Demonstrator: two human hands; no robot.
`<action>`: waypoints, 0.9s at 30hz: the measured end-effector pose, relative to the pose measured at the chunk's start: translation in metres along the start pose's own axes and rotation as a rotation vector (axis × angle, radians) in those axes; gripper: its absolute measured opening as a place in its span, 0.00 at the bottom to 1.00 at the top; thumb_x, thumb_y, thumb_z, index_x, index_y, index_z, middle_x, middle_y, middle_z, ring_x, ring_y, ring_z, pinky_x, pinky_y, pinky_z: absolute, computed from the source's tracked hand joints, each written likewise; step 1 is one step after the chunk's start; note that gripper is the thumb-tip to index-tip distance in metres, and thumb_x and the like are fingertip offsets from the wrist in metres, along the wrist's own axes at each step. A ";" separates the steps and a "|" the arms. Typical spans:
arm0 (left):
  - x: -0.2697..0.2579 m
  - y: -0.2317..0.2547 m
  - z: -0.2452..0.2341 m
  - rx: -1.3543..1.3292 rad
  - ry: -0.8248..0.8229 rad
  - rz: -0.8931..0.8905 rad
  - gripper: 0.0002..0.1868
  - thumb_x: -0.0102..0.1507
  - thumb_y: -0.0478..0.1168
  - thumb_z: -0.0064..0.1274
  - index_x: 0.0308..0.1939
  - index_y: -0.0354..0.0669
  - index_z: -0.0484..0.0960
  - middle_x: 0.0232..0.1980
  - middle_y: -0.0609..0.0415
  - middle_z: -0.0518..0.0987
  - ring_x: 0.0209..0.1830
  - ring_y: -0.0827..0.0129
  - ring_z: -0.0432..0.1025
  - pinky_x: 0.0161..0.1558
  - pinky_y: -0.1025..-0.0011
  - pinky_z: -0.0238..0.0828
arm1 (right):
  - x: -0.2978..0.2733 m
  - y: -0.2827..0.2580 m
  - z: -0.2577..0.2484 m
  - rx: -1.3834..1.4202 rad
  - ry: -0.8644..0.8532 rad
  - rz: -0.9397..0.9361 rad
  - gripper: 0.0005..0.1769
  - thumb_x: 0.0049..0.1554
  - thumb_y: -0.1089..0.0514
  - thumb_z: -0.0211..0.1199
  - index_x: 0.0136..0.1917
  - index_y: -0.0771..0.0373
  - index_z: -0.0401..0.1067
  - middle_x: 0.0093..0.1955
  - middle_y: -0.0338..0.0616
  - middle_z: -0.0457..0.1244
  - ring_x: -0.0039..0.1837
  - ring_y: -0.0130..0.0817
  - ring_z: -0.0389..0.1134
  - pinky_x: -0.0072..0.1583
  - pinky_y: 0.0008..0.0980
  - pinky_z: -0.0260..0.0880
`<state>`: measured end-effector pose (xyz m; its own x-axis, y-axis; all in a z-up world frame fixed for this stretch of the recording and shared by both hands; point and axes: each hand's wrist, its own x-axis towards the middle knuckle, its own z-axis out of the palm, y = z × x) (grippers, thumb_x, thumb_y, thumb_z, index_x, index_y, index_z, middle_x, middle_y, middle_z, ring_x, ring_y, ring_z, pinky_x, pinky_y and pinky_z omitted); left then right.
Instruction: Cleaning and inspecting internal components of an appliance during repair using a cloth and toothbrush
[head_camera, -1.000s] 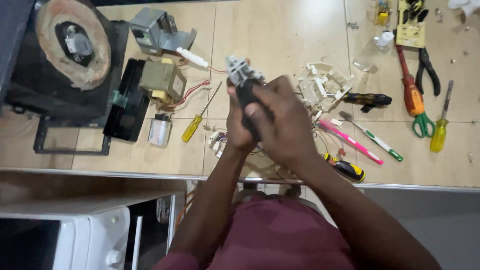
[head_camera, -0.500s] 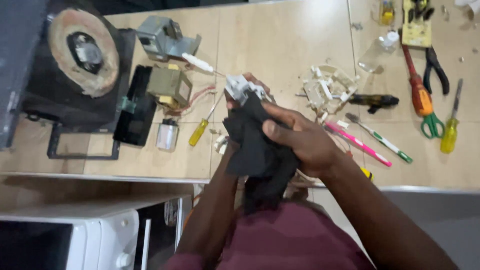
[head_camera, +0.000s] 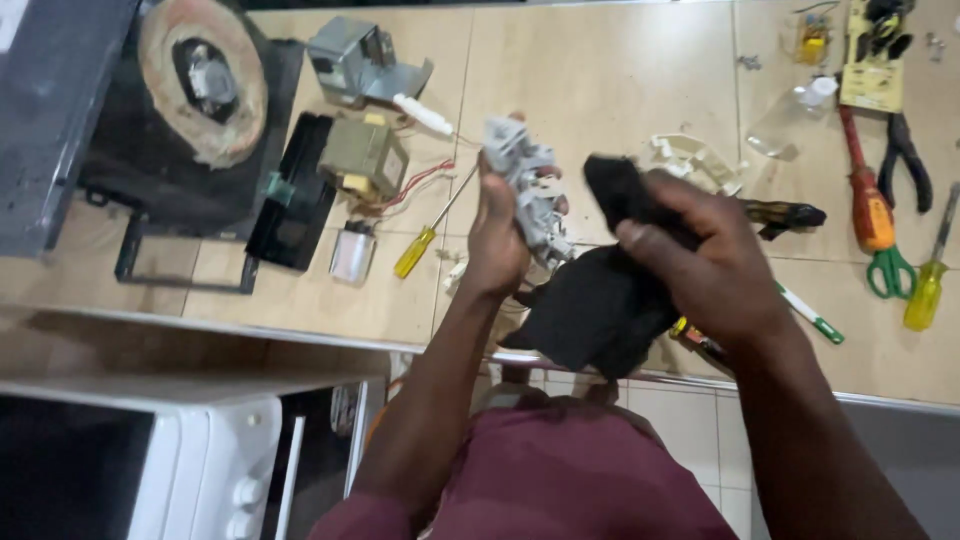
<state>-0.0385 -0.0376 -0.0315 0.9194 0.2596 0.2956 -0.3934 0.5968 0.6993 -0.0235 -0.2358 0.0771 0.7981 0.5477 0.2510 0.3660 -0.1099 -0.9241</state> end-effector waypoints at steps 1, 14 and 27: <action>-0.008 0.000 -0.014 0.001 0.011 0.005 0.43 0.71 0.66 0.39 0.83 0.53 0.46 0.66 0.43 0.68 0.65 0.57 0.67 0.68 0.51 0.67 | 0.002 -0.004 0.003 0.002 -0.012 0.001 0.16 0.61 0.63 0.63 0.62 0.67 0.76 0.51 0.49 0.69 0.58 0.34 0.66 0.61 0.41 0.69; -0.013 0.066 0.055 0.717 -0.010 -0.359 0.34 0.70 0.59 0.29 0.78 0.52 0.57 0.81 0.49 0.61 0.82 0.59 0.53 0.75 0.62 0.49 | 0.019 -0.041 0.009 -1.247 -0.215 -0.214 0.28 0.64 0.48 0.58 0.77 0.43 0.63 0.45 0.44 0.62 0.36 0.38 0.65 0.30 0.37 0.69; -0.011 0.068 0.063 0.601 -0.037 -0.226 0.49 0.63 0.75 0.30 0.75 0.44 0.63 0.73 0.45 0.70 0.74 0.59 0.65 0.71 0.63 0.61 | 0.006 -0.035 0.017 -0.942 -0.161 -0.158 0.33 0.64 0.51 0.60 0.80 0.52 0.59 0.46 0.45 0.59 0.36 0.38 0.60 0.33 0.38 0.61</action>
<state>-0.0747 -0.0481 0.0539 0.9831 0.1446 0.1127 -0.1280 0.1012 0.9866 -0.0397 -0.2146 0.1063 0.6570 0.7127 0.2456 0.7531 -0.6061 -0.2558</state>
